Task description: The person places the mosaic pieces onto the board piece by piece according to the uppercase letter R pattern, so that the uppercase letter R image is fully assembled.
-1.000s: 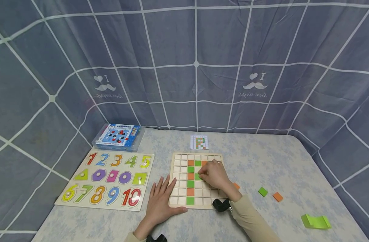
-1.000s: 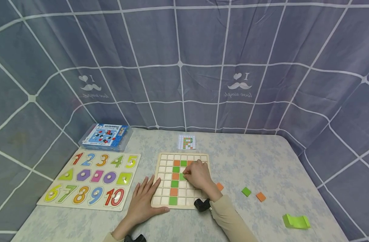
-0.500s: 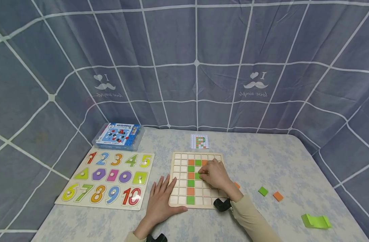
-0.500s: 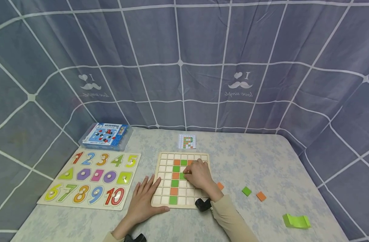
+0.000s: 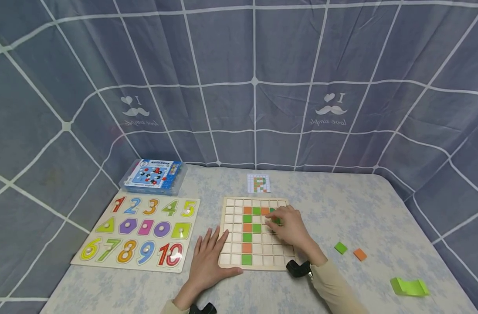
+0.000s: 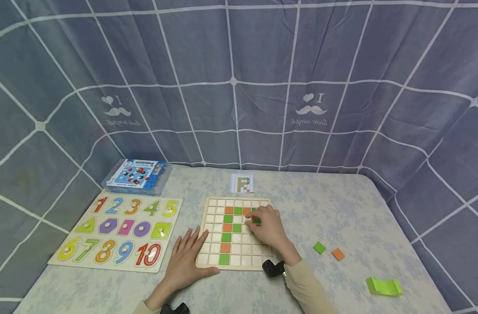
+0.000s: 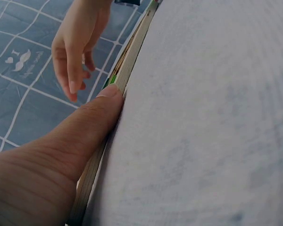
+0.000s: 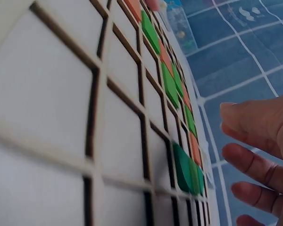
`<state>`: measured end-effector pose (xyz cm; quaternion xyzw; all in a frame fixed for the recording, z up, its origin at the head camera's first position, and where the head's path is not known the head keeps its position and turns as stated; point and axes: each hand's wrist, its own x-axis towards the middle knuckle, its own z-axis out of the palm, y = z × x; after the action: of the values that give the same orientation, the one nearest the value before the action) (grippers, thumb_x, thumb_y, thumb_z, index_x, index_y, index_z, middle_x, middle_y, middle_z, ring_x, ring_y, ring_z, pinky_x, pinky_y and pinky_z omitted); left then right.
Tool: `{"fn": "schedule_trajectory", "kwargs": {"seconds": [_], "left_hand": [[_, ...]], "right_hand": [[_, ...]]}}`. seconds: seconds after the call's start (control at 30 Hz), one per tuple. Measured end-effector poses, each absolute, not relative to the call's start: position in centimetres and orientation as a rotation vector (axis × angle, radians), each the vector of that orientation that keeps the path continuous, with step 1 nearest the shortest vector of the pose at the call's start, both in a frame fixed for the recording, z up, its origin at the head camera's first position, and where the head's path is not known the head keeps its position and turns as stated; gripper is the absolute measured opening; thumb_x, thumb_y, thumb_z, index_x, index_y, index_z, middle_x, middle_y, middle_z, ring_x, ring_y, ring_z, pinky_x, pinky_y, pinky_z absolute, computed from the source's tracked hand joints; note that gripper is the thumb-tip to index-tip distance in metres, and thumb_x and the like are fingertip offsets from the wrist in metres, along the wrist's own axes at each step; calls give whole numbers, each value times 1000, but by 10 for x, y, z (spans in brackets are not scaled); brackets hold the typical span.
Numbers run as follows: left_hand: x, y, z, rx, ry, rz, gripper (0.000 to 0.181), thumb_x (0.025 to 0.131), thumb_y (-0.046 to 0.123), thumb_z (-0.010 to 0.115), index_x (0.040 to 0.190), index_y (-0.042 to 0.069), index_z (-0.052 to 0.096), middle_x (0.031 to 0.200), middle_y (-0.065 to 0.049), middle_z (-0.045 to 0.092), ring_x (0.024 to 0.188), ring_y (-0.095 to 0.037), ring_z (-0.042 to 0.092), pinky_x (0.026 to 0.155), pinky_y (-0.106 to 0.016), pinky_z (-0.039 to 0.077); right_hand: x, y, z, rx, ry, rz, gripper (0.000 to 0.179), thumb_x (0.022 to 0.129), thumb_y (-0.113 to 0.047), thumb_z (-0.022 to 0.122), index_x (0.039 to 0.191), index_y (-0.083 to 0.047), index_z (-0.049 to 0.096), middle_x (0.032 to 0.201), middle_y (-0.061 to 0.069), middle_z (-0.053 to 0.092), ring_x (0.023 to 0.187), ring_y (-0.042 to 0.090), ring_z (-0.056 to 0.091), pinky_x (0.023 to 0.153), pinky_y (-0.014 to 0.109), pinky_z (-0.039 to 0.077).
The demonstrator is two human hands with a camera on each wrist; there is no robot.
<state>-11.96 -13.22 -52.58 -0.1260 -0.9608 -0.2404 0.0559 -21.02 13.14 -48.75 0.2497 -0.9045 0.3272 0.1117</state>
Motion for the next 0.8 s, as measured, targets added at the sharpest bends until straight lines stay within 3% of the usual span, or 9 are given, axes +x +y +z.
{"fn": "schedule_trajectory", "kwargs": {"seconds": [0.3,0.53,0.8], "left_hand": [[-119,-132,-525,-390,-2905,-740,106,64,73,68,147,13,39,151,-15,29,140,-37,16,108,-56,11],[-120,-132,-526,-386,-2905,-730,106,64,74,67,146,13,40,151,-15,30,140,-36,16,108,-56,10],[-119,-132,-526,-394,-2894,-721,106,64,73,68,146,13,40,151,-15,30,140,-37,17,108,-56,12]], "right_hand": [[-206,176,-480,590,-2647,1044,26,76,-18,81,99,-9,75,92,1,67,86,24,52,80,48,36],[-199,198,-481,500,-2699,1020,29,73,-19,83,99,-9,75,94,1,67,88,27,53,76,44,40],[-195,210,-486,464,-2790,944,29,71,-21,85,97,-10,75,96,3,67,91,25,52,79,50,39]]}}
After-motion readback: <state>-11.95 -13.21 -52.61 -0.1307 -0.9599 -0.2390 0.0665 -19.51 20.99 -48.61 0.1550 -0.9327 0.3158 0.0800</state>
